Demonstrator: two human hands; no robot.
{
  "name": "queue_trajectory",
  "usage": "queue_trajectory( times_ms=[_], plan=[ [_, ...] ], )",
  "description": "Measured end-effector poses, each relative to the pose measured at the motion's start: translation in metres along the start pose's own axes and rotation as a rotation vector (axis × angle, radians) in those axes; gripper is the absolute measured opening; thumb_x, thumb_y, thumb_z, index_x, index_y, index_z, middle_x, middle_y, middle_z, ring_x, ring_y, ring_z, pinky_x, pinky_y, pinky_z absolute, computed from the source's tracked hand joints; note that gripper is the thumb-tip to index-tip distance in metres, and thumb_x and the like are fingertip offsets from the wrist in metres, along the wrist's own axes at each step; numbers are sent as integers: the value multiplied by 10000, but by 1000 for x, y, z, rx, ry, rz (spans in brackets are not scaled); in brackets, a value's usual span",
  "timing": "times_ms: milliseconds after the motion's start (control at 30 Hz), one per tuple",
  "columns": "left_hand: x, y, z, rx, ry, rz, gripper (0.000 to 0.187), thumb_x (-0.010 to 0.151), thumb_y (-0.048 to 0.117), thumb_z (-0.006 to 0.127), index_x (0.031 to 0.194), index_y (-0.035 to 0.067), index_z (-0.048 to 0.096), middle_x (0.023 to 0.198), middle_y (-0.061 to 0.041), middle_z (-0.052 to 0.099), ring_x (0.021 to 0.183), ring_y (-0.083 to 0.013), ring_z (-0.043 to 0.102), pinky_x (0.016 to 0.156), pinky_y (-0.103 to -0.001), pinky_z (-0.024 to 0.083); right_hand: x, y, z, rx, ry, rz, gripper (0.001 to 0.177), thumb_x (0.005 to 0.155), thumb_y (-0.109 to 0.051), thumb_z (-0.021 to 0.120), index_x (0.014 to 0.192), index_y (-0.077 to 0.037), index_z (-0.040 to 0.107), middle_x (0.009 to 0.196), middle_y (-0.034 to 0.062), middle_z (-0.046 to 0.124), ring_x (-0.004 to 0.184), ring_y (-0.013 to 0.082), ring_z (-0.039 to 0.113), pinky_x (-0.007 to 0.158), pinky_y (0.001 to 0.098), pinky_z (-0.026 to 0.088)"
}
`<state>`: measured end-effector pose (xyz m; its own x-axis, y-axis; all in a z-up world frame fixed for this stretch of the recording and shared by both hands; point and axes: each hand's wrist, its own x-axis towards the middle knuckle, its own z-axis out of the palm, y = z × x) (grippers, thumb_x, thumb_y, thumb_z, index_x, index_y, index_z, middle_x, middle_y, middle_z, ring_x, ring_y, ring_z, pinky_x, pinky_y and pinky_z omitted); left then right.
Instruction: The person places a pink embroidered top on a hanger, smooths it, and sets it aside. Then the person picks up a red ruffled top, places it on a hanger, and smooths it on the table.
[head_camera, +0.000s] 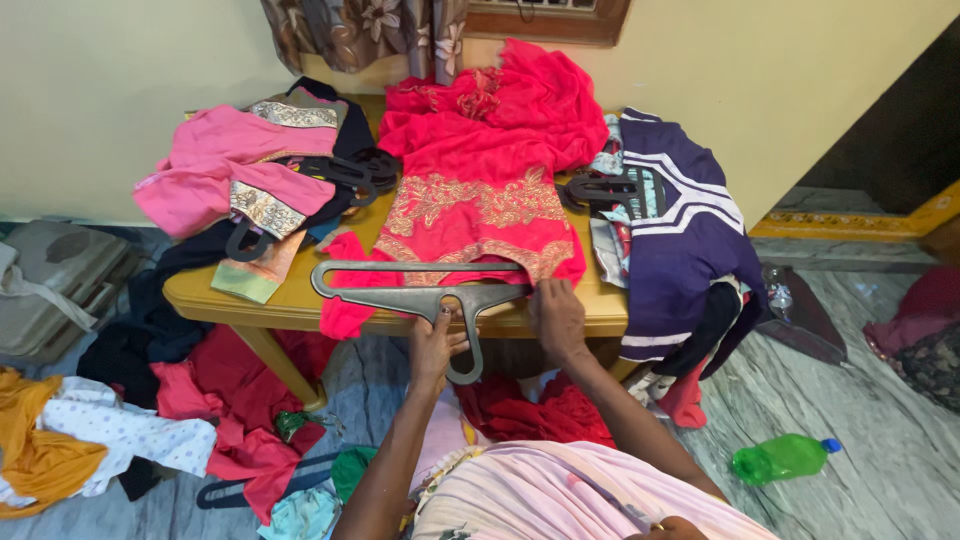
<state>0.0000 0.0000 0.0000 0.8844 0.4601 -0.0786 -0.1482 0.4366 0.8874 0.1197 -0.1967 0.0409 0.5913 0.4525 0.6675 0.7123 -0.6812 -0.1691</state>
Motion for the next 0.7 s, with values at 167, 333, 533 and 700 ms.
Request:
queue_trajectory(
  times_ms=[167,333,533,700],
  plan=[
    [22,-35,12,-32,-50,-36,329,1051,312,513,1219,42,599,1055,-100,728,780,-244,779,558,-275,587,-6,-36,-23,74,10,-166,149,844,-35,659,980,-14,604,904,165,597,875,345,587,752,446,497],
    [45,-66,19,-76,-41,-74,284,1066,275,540,1210,43,619,1057,-102,722,758,-225,705,580,-294,591,-12,-47,-32,128,30,-219,211,816,-27,653,1019,4,606,936,165,599,879,337,579,762,435,492],
    [49,-57,31,-302,-67,-94,280,1048,244,523,1222,29,561,1061,-141,711,828,-303,765,623,-349,638,-12,-32,-40,137,49,-256,248,826,-18,652,1069,16,615,985,163,607,913,336,578,798,431,470],
    [43,-61,34,-369,-55,54,301,1054,266,527,1224,18,529,1104,-140,703,862,-328,774,665,-364,651,-20,-23,-42,115,73,-257,223,866,-23,646,1085,7,620,1028,158,630,925,324,587,798,423,472]
  ],
)
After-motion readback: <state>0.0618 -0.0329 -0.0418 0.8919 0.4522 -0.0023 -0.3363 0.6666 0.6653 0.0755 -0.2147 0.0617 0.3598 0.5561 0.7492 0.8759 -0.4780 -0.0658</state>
